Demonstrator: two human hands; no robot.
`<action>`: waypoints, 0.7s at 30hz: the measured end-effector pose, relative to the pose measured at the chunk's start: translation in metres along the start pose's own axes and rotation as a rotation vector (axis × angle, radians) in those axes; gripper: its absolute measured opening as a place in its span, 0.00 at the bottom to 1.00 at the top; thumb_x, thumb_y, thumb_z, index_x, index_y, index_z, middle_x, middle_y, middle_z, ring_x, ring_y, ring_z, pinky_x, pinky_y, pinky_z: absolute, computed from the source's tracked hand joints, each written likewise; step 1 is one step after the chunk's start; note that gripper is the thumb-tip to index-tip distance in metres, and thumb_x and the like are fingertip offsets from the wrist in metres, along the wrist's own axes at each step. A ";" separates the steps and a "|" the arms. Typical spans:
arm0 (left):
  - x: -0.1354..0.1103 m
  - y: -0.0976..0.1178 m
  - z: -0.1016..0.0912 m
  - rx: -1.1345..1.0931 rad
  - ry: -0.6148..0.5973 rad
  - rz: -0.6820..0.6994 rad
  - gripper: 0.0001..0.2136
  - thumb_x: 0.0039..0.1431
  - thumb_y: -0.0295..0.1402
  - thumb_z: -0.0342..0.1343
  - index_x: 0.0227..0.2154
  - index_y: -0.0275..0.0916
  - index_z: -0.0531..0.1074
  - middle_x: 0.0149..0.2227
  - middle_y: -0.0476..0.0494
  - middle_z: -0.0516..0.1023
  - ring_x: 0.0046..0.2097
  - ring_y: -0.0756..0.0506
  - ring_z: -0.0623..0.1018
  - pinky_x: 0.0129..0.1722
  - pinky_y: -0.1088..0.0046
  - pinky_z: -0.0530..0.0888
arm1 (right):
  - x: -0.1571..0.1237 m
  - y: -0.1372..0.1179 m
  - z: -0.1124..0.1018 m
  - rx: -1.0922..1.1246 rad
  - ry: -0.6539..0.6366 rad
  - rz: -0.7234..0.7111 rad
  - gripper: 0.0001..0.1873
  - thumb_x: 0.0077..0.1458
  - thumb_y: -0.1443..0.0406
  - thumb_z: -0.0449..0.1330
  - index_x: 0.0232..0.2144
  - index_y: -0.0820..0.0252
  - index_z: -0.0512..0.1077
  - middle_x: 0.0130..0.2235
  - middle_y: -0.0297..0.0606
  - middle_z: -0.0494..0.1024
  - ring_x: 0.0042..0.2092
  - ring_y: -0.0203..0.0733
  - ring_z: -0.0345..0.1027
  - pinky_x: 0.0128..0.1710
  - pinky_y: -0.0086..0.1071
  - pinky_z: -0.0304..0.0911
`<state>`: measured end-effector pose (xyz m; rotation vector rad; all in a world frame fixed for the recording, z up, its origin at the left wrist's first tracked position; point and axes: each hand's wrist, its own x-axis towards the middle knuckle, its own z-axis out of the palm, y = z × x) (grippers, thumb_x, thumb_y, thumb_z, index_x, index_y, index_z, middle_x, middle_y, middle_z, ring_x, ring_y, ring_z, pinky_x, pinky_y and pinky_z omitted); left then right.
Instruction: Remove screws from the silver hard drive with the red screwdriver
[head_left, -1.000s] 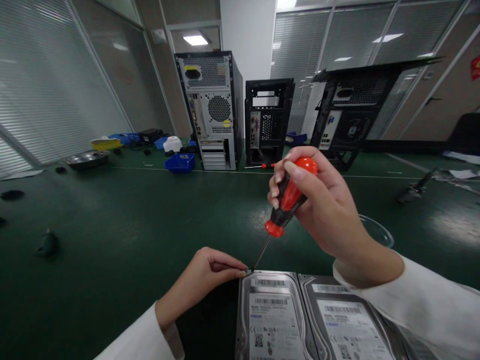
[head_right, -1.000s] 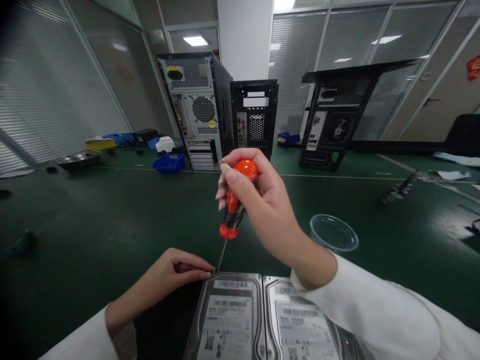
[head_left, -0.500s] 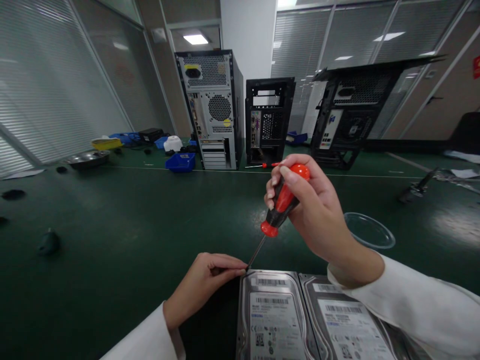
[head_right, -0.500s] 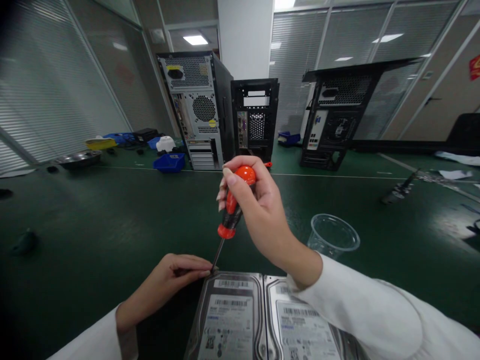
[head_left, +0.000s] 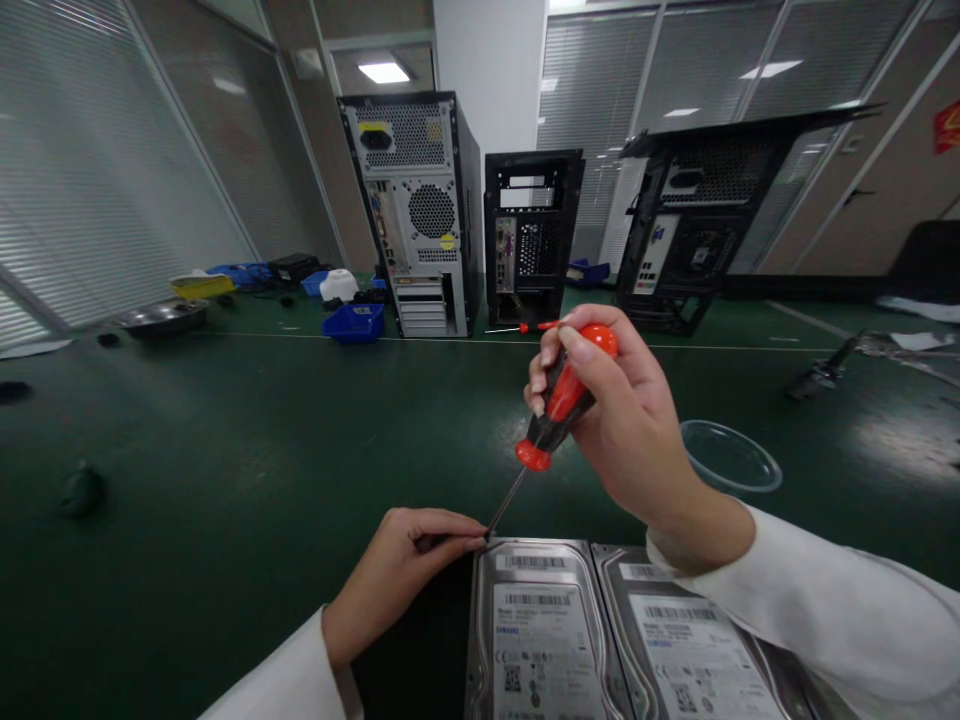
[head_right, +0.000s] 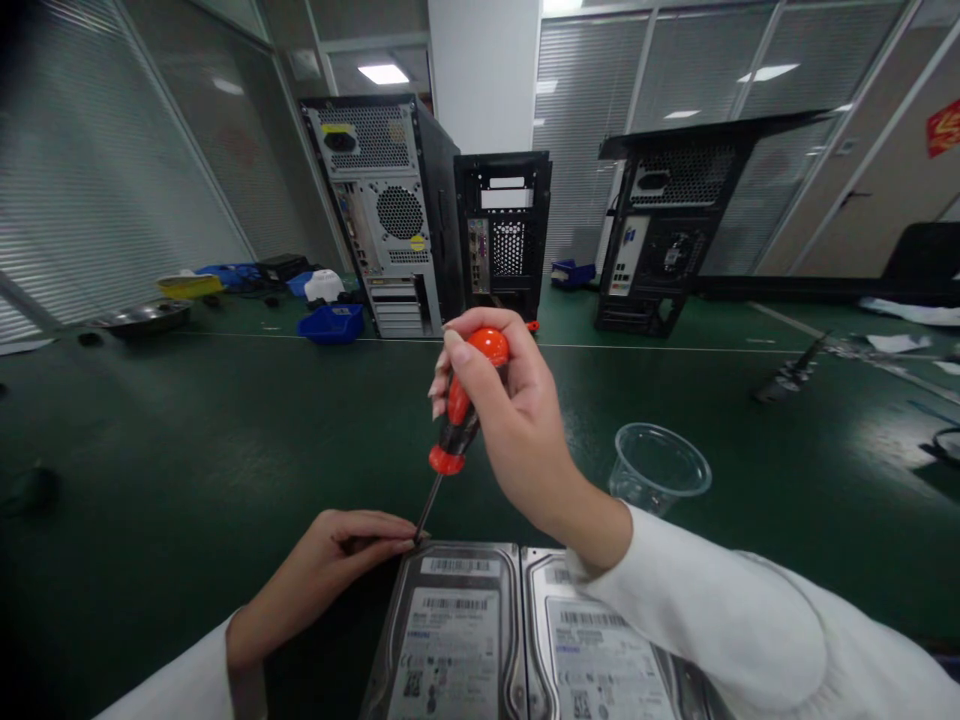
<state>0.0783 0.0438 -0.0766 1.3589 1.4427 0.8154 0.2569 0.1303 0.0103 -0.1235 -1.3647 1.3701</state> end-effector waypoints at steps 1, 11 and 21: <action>0.000 -0.001 0.000 0.000 0.008 0.001 0.09 0.52 0.41 0.60 0.33 0.45 0.80 0.39 0.50 0.82 0.43 0.50 0.79 0.44 0.79 0.73 | 0.000 0.000 0.000 -0.007 0.006 -0.005 0.02 0.64 0.66 0.57 0.39 0.54 0.67 0.35 0.31 0.67 0.33 0.32 0.65 0.31 0.24 0.67; 0.000 -0.009 0.001 -0.049 0.044 -0.024 0.12 0.51 0.45 0.61 0.34 0.44 0.80 0.38 0.49 0.82 0.41 0.49 0.79 0.42 0.78 0.73 | 0.001 0.002 0.002 -0.039 0.007 -0.020 0.02 0.65 0.66 0.56 0.40 0.54 0.66 0.35 0.31 0.67 0.33 0.32 0.65 0.32 0.25 0.67; 0.000 -0.001 0.002 -0.018 0.039 -0.028 0.11 0.52 0.41 0.60 0.33 0.40 0.79 0.37 0.48 0.81 0.41 0.50 0.78 0.42 0.77 0.71 | 0.003 0.002 0.007 -0.052 0.018 -0.016 0.02 0.64 0.66 0.56 0.39 0.54 0.66 0.35 0.31 0.67 0.33 0.32 0.65 0.31 0.24 0.68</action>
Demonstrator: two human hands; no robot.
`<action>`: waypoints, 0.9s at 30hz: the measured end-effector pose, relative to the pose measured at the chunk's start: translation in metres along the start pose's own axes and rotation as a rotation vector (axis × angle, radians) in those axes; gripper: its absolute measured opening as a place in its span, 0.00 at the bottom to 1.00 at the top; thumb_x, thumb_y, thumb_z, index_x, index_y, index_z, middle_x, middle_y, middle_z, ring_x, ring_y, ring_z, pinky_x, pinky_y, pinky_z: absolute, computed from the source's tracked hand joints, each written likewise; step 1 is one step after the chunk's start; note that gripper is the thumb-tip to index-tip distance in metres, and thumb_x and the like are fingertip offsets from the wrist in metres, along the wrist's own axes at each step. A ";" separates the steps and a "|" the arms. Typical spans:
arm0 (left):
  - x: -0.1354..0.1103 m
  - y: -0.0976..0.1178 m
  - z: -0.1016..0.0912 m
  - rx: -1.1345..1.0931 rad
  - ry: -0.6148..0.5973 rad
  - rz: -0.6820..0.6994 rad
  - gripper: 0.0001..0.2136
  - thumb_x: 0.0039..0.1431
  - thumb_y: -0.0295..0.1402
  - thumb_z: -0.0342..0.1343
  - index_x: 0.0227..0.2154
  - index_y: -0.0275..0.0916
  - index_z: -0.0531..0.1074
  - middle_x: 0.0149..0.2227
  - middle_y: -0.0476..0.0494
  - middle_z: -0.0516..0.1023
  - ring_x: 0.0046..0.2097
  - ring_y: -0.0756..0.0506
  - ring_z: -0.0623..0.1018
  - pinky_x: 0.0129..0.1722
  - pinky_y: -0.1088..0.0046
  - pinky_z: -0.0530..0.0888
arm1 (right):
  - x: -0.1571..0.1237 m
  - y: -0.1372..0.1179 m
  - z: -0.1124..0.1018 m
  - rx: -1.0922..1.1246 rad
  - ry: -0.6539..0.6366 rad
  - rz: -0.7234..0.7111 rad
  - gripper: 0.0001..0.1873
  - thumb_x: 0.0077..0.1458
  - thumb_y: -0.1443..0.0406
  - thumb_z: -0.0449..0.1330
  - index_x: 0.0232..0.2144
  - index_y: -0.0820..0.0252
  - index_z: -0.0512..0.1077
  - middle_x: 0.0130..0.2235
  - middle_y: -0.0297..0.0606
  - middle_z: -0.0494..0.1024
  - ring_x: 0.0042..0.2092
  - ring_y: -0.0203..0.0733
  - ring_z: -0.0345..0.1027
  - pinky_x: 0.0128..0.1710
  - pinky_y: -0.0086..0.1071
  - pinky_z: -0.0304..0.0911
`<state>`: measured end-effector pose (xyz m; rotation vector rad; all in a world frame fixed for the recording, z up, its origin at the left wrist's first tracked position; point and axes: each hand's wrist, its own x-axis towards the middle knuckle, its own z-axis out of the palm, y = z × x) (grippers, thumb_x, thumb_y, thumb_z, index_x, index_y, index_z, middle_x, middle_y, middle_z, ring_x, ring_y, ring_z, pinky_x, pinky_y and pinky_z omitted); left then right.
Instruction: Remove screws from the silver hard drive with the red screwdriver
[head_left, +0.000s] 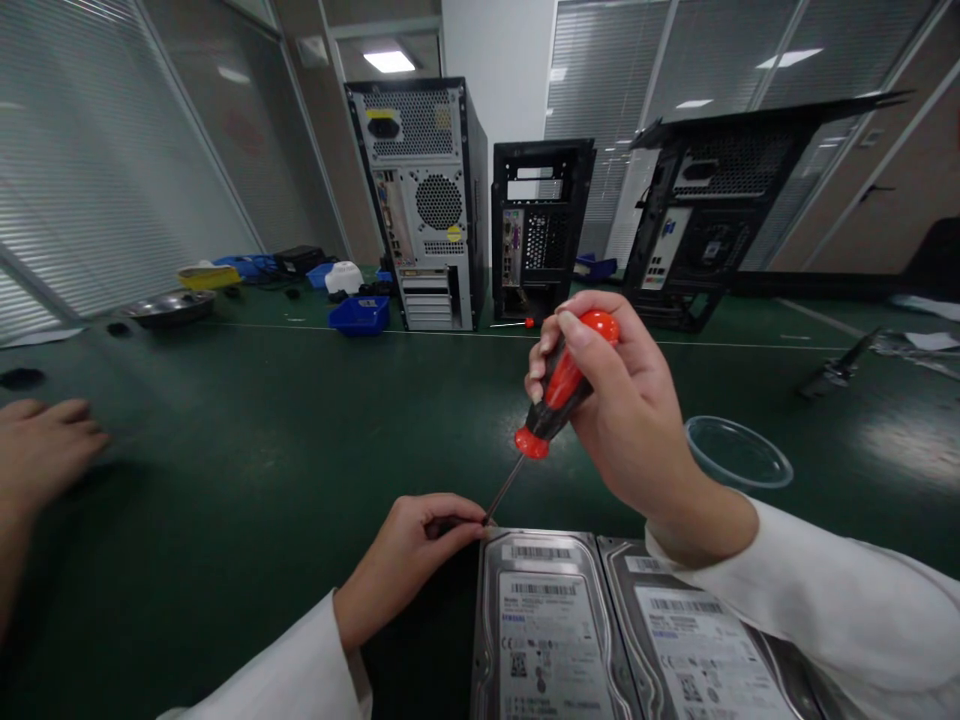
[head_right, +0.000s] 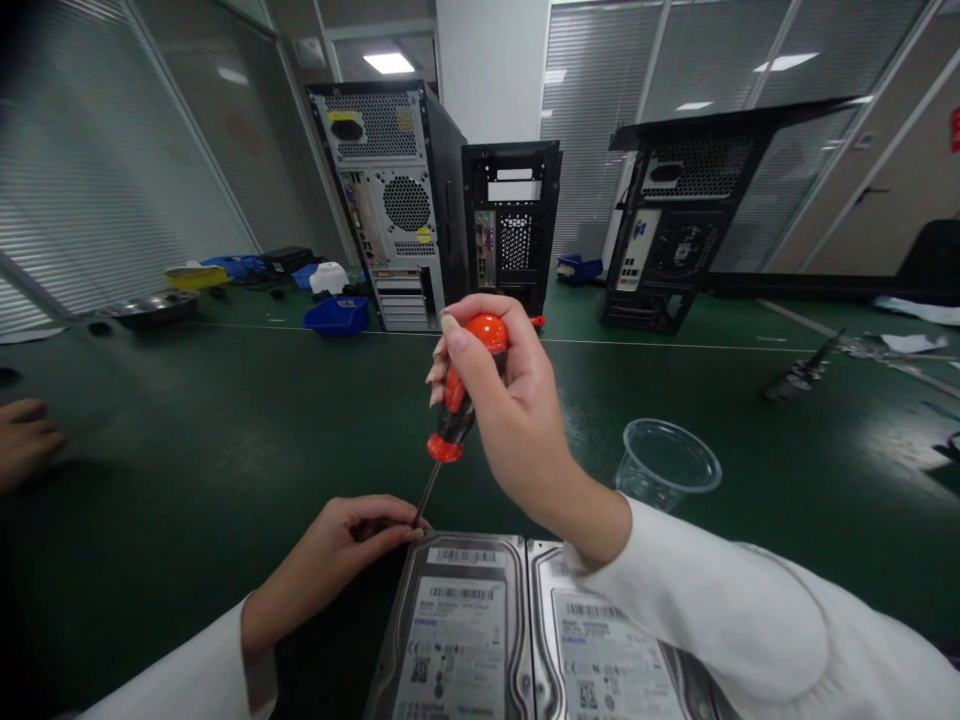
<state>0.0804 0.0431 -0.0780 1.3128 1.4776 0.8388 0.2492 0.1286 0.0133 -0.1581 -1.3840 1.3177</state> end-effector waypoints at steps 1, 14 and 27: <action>0.000 -0.001 0.000 -0.017 0.004 -0.007 0.12 0.51 0.41 0.60 0.33 0.39 0.78 0.37 0.48 0.81 0.41 0.50 0.78 0.42 0.77 0.72 | 0.000 0.000 0.000 0.003 0.000 -0.005 0.02 0.64 0.67 0.56 0.39 0.54 0.66 0.35 0.31 0.67 0.33 0.32 0.65 0.31 0.23 0.67; 0.005 -0.004 -0.001 -0.187 -0.009 -0.057 0.11 0.46 0.40 0.65 0.31 0.39 0.79 0.33 0.50 0.82 0.36 0.52 0.79 0.38 0.80 0.74 | 0.000 0.004 -0.005 0.031 -0.012 -0.061 0.02 0.64 0.67 0.57 0.40 0.55 0.67 0.35 0.32 0.68 0.32 0.31 0.65 0.30 0.23 0.68; 0.003 0.000 -0.002 -0.069 -0.007 -0.022 0.10 0.50 0.39 0.63 0.32 0.39 0.78 0.34 0.50 0.81 0.37 0.52 0.79 0.38 0.82 0.74 | -0.001 0.003 -0.004 0.053 -0.043 -0.060 0.03 0.64 0.68 0.57 0.41 0.57 0.67 0.35 0.32 0.68 0.32 0.31 0.66 0.30 0.23 0.68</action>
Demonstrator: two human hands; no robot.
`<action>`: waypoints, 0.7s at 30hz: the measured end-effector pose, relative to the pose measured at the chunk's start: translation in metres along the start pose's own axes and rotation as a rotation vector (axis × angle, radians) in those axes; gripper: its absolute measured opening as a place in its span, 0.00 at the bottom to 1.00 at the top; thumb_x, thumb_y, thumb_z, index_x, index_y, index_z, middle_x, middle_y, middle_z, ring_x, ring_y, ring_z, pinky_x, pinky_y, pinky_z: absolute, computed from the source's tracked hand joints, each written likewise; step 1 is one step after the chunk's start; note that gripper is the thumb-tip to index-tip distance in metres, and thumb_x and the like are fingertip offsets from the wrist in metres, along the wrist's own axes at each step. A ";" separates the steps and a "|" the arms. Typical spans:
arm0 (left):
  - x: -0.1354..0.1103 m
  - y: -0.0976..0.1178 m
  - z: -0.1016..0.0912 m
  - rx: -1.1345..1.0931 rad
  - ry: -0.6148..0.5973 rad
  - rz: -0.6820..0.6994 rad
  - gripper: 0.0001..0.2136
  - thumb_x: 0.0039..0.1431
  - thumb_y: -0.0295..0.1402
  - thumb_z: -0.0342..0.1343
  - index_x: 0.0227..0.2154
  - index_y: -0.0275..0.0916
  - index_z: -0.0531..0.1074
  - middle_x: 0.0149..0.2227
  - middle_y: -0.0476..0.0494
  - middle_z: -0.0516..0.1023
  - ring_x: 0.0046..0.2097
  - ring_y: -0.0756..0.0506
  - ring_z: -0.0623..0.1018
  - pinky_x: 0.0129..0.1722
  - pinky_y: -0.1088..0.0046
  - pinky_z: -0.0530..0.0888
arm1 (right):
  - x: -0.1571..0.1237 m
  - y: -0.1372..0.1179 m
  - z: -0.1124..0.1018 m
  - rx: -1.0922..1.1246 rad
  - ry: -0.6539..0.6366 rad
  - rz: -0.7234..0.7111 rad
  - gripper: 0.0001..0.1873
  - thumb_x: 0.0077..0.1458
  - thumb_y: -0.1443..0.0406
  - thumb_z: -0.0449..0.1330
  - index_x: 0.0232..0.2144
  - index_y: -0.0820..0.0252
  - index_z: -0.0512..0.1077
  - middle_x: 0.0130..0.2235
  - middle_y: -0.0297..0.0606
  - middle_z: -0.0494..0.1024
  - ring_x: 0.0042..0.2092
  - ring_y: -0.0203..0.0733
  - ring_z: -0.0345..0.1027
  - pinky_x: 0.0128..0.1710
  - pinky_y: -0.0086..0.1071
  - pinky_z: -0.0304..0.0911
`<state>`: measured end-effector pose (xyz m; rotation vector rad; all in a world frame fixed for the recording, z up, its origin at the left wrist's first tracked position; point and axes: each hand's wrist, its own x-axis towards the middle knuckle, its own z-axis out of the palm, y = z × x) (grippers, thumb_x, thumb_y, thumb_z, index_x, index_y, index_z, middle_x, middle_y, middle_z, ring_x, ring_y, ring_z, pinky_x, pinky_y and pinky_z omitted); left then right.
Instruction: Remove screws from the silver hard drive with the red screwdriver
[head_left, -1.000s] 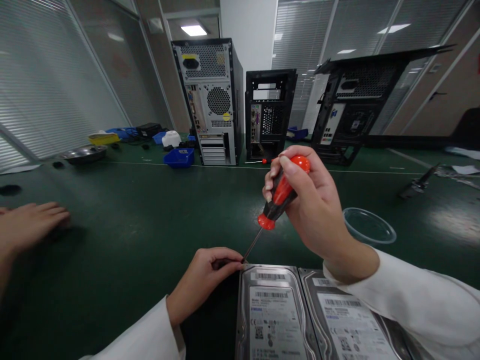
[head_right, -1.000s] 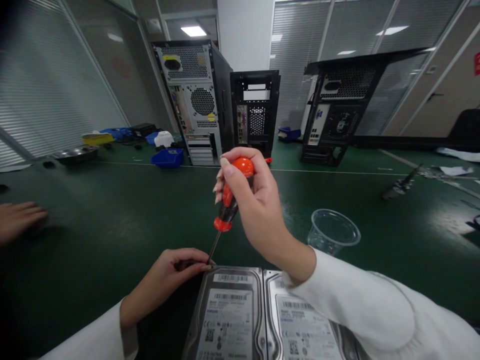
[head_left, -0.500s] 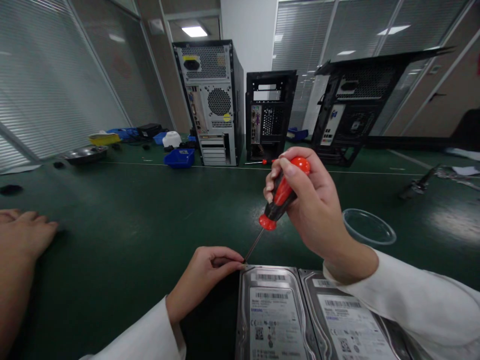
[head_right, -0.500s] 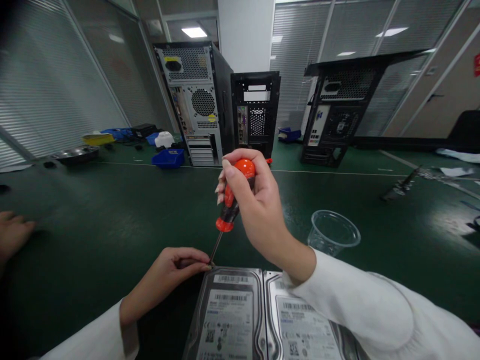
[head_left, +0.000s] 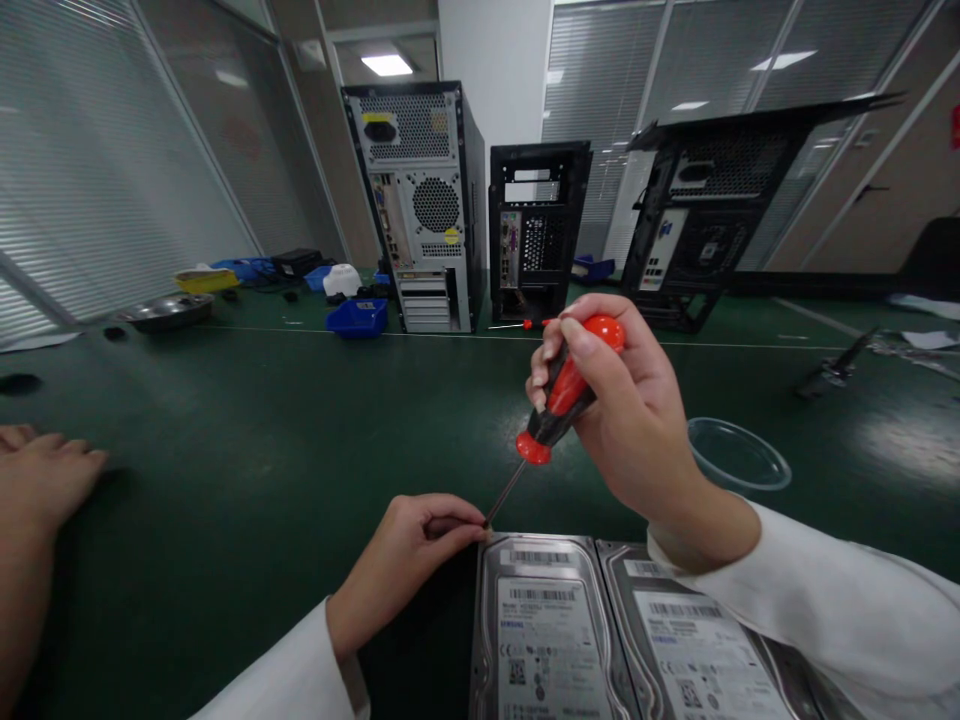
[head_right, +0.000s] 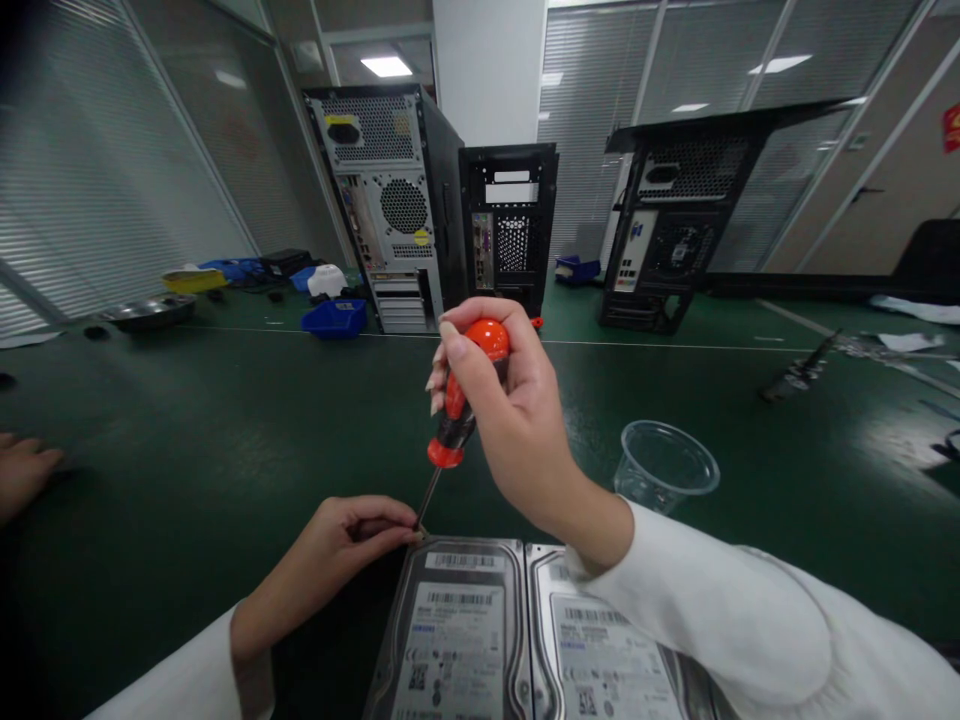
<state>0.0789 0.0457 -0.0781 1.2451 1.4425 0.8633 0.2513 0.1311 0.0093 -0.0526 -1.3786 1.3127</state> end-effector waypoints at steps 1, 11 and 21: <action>0.000 0.000 0.000 0.010 -0.002 0.011 0.09 0.50 0.39 0.62 0.32 0.40 0.78 0.34 0.51 0.81 0.37 0.53 0.79 0.38 0.82 0.73 | 0.000 -0.001 0.000 -0.001 -0.001 -0.005 0.03 0.64 0.68 0.57 0.41 0.57 0.66 0.35 0.32 0.68 0.32 0.31 0.66 0.30 0.23 0.68; 0.001 -0.004 -0.001 -0.007 -0.028 0.027 0.12 0.50 0.42 0.63 0.33 0.39 0.76 0.35 0.51 0.81 0.38 0.53 0.79 0.38 0.82 0.73 | 0.000 -0.001 0.002 -0.006 0.008 -0.008 0.03 0.64 0.68 0.57 0.40 0.58 0.66 0.34 0.32 0.68 0.32 0.31 0.65 0.29 0.24 0.67; 0.006 0.001 -0.006 -0.112 -0.096 -0.069 0.13 0.46 0.39 0.66 0.31 0.36 0.75 0.33 0.50 0.81 0.37 0.53 0.79 0.37 0.82 0.72 | 0.000 -0.001 0.007 -0.042 -0.031 -0.044 0.04 0.64 0.67 0.58 0.41 0.57 0.65 0.34 0.32 0.68 0.32 0.32 0.65 0.29 0.24 0.66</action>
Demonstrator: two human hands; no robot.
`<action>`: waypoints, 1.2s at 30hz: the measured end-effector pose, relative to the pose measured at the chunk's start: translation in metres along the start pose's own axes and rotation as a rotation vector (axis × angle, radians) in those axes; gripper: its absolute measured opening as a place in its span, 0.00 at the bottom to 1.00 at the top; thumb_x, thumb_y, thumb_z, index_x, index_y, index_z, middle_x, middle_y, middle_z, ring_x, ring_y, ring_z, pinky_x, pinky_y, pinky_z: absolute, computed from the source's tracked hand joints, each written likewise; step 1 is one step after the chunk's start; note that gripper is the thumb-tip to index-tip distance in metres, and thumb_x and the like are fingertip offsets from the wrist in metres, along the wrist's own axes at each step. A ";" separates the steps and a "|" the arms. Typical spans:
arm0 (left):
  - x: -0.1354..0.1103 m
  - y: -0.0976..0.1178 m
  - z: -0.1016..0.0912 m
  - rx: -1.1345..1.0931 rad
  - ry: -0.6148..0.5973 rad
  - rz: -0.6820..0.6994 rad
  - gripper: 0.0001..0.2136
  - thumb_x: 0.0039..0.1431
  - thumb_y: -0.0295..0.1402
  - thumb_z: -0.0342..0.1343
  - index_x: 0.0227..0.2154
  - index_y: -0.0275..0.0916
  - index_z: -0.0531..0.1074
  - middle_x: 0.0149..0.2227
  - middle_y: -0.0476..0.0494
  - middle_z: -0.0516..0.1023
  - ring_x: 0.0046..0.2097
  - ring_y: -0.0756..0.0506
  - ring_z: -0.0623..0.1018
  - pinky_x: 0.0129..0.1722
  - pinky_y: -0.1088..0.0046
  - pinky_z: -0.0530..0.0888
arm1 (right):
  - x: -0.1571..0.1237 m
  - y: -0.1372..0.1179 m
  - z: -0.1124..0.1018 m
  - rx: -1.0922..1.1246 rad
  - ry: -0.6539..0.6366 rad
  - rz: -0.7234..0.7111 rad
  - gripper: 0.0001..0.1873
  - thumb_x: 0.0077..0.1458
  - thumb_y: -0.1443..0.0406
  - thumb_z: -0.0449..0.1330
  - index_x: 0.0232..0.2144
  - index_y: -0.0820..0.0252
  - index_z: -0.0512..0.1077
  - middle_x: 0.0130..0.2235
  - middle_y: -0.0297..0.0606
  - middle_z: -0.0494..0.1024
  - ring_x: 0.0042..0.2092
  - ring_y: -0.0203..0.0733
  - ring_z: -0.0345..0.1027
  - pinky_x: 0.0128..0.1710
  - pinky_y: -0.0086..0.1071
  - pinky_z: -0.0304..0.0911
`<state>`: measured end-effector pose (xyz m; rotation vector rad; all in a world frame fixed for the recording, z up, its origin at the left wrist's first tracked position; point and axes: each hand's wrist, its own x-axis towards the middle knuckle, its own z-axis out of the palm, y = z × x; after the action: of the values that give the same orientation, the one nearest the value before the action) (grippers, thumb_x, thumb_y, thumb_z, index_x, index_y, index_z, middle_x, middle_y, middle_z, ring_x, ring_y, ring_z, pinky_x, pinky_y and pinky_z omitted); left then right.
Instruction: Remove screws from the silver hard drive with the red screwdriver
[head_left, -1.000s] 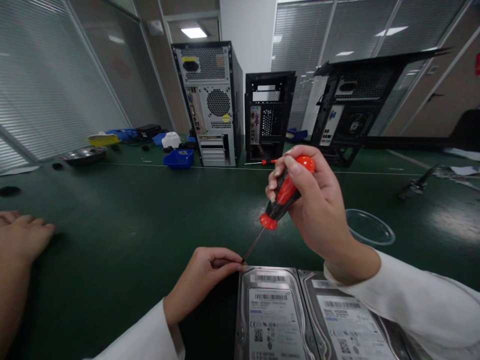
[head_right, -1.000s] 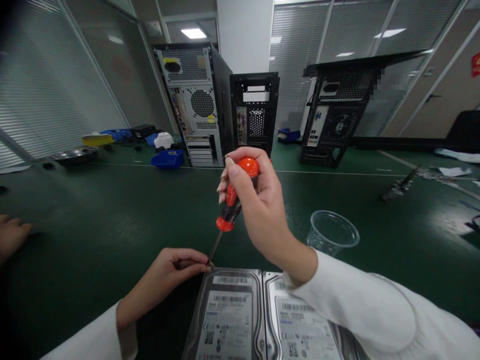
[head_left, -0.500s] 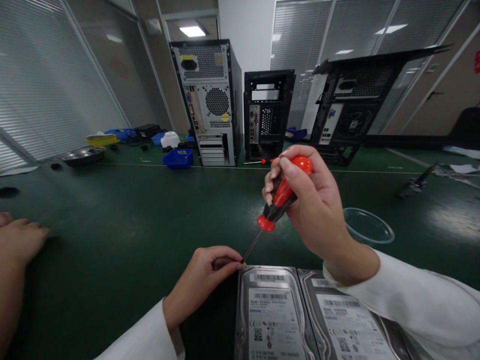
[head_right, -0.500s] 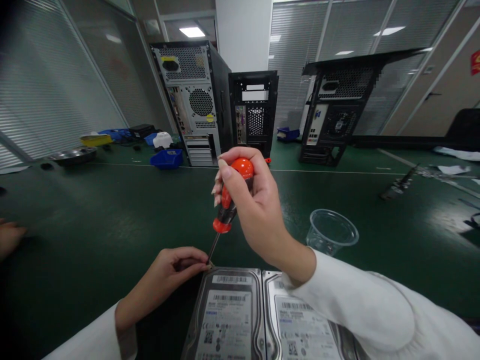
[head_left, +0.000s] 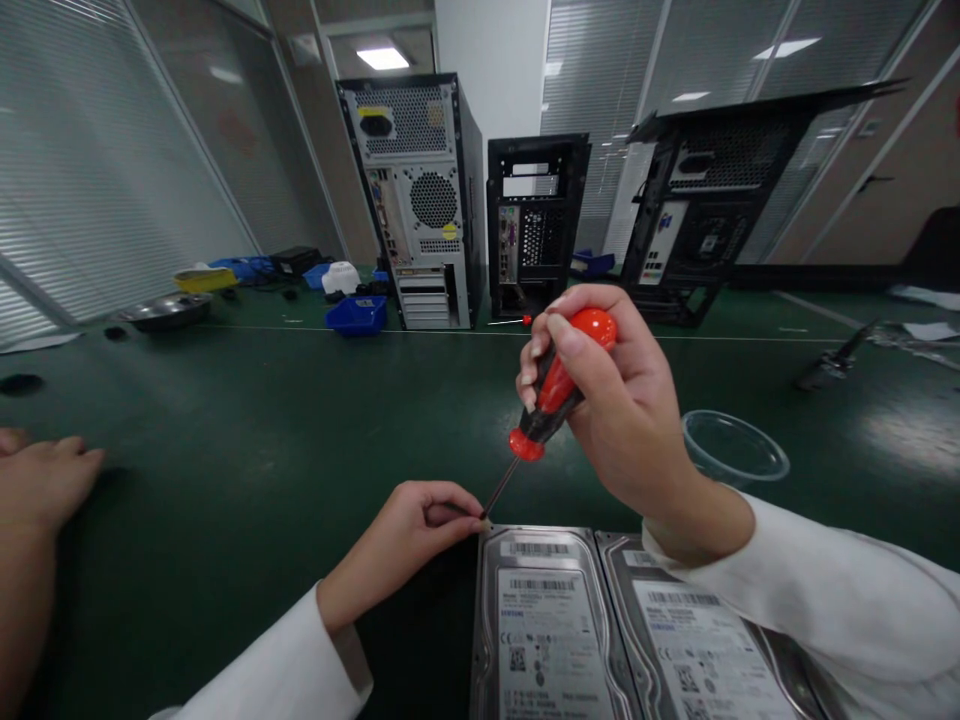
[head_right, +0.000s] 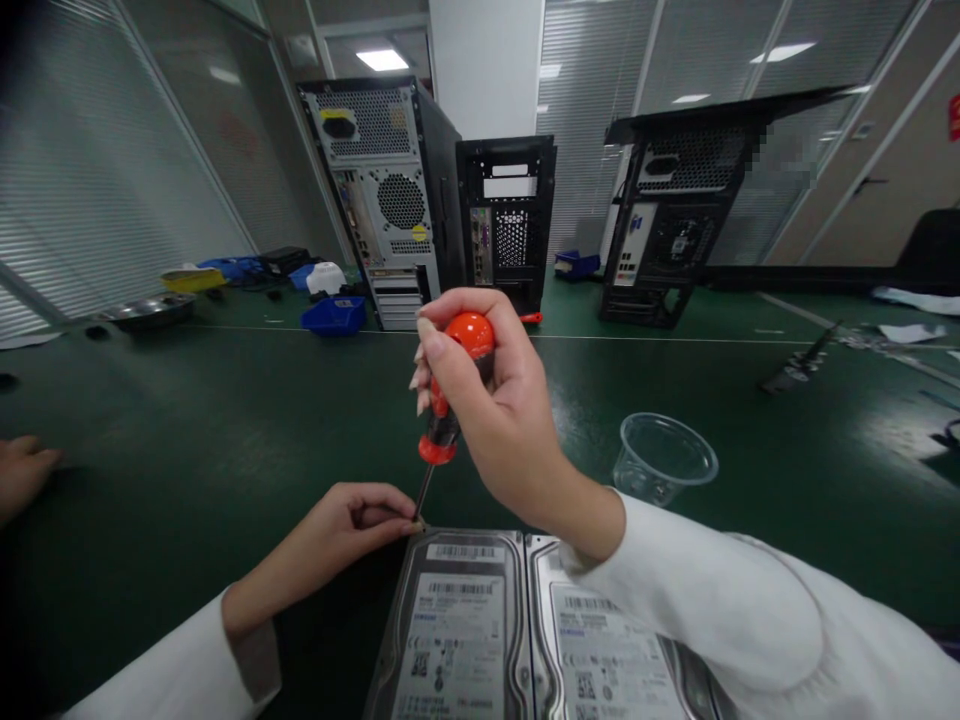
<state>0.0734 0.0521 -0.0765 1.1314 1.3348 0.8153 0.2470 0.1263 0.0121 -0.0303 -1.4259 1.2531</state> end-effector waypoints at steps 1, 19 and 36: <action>0.002 0.000 -0.002 0.008 -0.016 -0.009 0.13 0.46 0.39 0.66 0.31 0.36 0.76 0.33 0.50 0.81 0.36 0.53 0.79 0.36 0.82 0.71 | 0.001 0.000 0.001 -0.006 -0.002 -0.003 0.04 0.63 0.67 0.58 0.41 0.57 0.65 0.34 0.32 0.68 0.32 0.32 0.65 0.29 0.24 0.66; 0.006 0.001 -0.005 -0.044 -0.045 -0.040 0.12 0.43 0.37 0.69 0.29 0.36 0.76 0.30 0.50 0.82 0.32 0.55 0.79 0.34 0.83 0.72 | 0.009 0.005 0.000 0.040 0.021 0.038 0.05 0.62 0.66 0.59 0.40 0.58 0.65 0.33 0.31 0.68 0.30 0.30 0.65 0.27 0.22 0.66; 0.007 -0.001 -0.004 -0.118 -0.021 -0.023 0.14 0.41 0.36 0.70 0.27 0.34 0.74 0.30 0.49 0.82 0.33 0.53 0.80 0.35 0.83 0.73 | 0.009 0.006 -0.001 0.052 0.018 0.030 0.04 0.63 0.66 0.58 0.40 0.58 0.66 0.33 0.31 0.68 0.31 0.30 0.65 0.28 0.22 0.66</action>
<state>0.0701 0.0588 -0.0795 1.0280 1.2630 0.8520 0.2414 0.1354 0.0144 -0.0271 -1.3815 1.3109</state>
